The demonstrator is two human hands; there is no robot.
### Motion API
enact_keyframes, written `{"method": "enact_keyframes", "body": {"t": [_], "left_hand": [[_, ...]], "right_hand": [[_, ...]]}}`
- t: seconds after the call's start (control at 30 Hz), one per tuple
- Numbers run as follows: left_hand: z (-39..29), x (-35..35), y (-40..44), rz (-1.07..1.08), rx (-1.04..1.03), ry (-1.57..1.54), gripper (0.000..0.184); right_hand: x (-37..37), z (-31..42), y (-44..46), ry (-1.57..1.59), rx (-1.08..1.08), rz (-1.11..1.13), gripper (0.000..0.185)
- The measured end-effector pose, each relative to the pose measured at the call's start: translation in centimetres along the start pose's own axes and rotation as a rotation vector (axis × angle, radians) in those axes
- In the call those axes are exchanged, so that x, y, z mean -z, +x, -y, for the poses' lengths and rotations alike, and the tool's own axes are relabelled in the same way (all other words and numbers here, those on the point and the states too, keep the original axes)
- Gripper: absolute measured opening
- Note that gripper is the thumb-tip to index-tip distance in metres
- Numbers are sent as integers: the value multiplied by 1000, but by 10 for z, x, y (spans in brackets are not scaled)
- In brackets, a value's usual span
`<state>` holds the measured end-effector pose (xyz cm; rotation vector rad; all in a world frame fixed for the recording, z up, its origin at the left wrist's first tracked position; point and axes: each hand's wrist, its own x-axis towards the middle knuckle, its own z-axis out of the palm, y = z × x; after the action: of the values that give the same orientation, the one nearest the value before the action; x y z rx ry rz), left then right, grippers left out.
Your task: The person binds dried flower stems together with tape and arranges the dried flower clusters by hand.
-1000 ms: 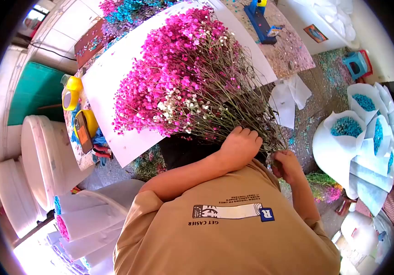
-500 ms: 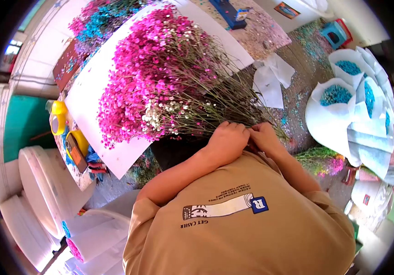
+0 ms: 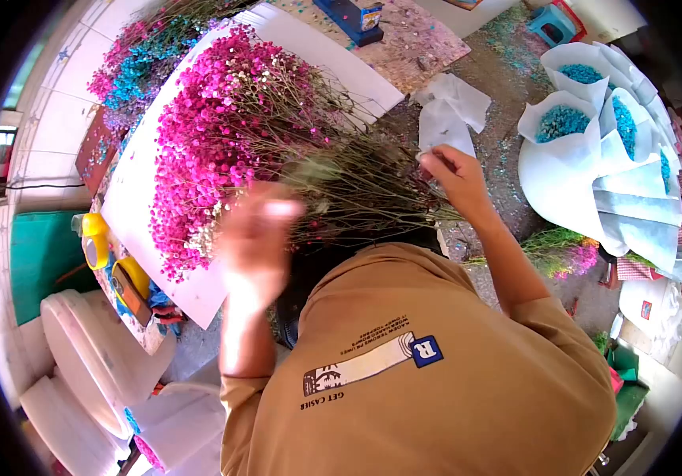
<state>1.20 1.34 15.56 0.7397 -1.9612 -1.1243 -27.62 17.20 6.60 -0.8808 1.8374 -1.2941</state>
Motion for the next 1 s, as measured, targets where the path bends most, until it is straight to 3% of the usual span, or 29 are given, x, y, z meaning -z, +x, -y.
{"method": "enact_keyframes", "body": {"t": [0.03,0.07,0.1,0.13,0.17,0.2,0.23,0.3,0.33,0.37,0.4,0.47,0.5,0.53,0.57,0.67,0.7,0.73,0.77,0.87,1.0], "left_hand": [[-7,29,6,-255,248,-145,15],[3,71,10,-367,78,-303,24],[-30,99,22,-407,-6,-596,29],[-41,141,24,-568,-26,-681,28],[-55,182,22,-356,-114,-988,25],[-73,203,18,-610,-243,-582,25],[-91,214,17,-584,-360,-551,23],[-116,211,8,-646,-429,-119,24],[-119,178,22,-1048,-328,333,25],[-114,151,24,-971,-271,463,18],[-106,124,23,-699,-248,508,12],[-88,66,32,-153,-261,546,10],[-78,39,41,33,-268,544,15],[-68,11,53,179,-268,539,22],[-58,-14,63,268,-182,520,30],[5,-50,64,299,-297,700,28],[20,-51,59,395,-180,843,28],[27,-50,59,491,-56,981,28],[32,-42,55,483,-61,984,28],[38,-24,44,242,3,660,24],[19,-32,50,123,-79,561,21]], "right_hand": [[-2,-1,5,-264,211,-108,27],[-6,8,9,-342,216,-83,28],[-13,10,15,-331,227,-73,28],[-23,12,23,-449,398,-104,25],[-31,15,31,-564,569,-138,22],[-37,16,39,-570,600,-124,23],[-39,15,48,-557,611,-114,23],[-42,14,63,-534,548,-72,28],[-41,12,66,-523,559,-61,28],[-38,10,69,-318,361,21,28],[-34,8,70,-118,161,105,28],[-29,10,74,-33,164,95,26],[-25,14,76,48,153,71,25],[-19,28,77,-154,186,82,24],[-20,30,81,-156,197,96,24],[-17,37,84,-62,369,8,20],[-7,40,85,-64,381,10,20],[10,41,88,253,301,5,16],[22,40,91,568,213,1,13],[36,34,94,805,217,116,9],[22,22,93,601,163,284,12]]}}
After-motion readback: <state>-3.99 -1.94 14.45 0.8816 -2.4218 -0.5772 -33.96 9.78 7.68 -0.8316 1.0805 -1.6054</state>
